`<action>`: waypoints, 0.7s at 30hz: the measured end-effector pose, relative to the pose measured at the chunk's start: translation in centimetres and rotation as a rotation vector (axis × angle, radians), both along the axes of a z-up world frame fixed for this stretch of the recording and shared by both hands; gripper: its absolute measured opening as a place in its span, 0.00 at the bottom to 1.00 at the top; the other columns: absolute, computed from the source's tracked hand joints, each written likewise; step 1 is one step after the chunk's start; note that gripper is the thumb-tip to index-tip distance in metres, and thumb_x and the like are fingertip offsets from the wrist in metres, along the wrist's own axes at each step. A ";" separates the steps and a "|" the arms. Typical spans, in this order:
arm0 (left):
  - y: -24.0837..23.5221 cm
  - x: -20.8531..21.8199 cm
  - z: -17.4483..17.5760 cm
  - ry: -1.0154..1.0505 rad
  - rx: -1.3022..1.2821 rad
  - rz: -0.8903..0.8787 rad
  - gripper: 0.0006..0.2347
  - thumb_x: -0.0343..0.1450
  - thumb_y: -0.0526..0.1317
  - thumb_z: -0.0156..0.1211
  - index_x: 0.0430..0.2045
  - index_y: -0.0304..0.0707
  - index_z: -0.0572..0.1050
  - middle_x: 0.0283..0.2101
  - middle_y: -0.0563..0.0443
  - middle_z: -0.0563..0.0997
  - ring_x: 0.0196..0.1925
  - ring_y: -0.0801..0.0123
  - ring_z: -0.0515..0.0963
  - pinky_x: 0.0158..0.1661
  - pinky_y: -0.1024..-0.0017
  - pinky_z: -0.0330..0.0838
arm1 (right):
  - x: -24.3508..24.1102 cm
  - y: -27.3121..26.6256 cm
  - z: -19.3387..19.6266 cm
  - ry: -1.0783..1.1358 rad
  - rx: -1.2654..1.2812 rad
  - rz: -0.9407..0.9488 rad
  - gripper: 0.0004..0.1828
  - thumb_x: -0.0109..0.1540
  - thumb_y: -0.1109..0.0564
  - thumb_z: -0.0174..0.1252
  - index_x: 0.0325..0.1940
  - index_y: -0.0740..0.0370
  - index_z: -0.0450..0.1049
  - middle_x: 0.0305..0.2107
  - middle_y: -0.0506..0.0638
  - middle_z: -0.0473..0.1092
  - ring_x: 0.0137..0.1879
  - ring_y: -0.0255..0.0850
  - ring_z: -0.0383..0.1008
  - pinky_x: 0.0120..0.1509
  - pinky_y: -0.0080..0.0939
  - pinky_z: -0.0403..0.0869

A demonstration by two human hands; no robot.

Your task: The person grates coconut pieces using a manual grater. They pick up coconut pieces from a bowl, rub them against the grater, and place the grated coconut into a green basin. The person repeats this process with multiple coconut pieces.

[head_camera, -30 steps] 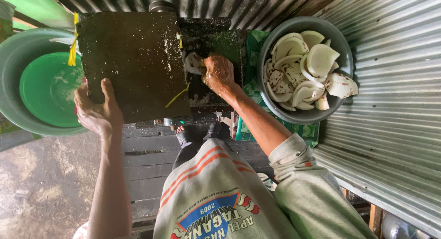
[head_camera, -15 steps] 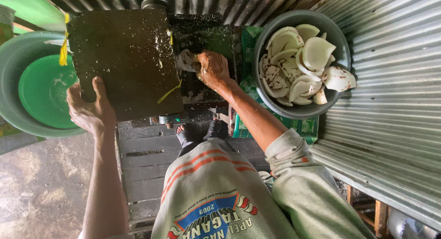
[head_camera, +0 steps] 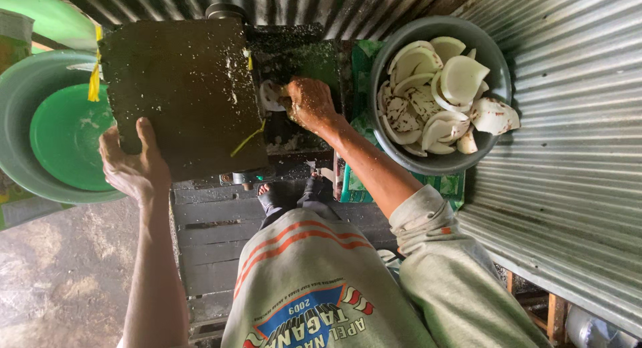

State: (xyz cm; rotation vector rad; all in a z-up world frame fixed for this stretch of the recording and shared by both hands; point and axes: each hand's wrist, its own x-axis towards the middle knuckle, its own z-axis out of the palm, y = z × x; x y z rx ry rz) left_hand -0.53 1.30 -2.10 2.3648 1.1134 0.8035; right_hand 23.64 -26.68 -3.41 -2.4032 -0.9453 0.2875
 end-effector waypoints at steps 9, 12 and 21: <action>-1.4 0.5 2.5 -0.095 -0.041 -0.031 0.18 0.79 0.55 0.66 0.41 0.37 0.75 0.41 0.48 0.81 0.43 0.61 0.81 0.45 0.59 0.76 | 1.9 1.4 -2.8 -0.057 -0.142 0.081 0.02 0.49 0.65 0.60 0.23 0.68 0.74 0.24 0.66 0.73 0.35 0.63 0.77 0.37 0.61 0.73; -1.6 0.5 2.6 -0.141 -0.063 -0.039 0.18 0.79 0.54 0.68 0.41 0.37 0.76 0.41 0.49 0.82 0.43 0.61 0.81 0.46 0.60 0.76 | 2.1 1.8 -2.6 -0.090 -0.126 0.136 0.03 0.54 0.65 0.60 0.26 0.69 0.76 0.25 0.67 0.72 0.36 0.64 0.77 0.41 0.60 0.74; -0.3 0.1 0.7 -0.067 0.080 -0.018 0.17 0.77 0.55 0.65 0.42 0.39 0.75 0.47 0.49 0.83 0.47 0.63 0.81 0.50 0.56 0.74 | -0.2 0.0 1.6 -0.067 0.142 0.056 0.18 0.58 0.56 0.68 0.50 0.68 0.81 0.41 0.62 0.76 0.44 0.53 0.79 0.47 0.50 0.77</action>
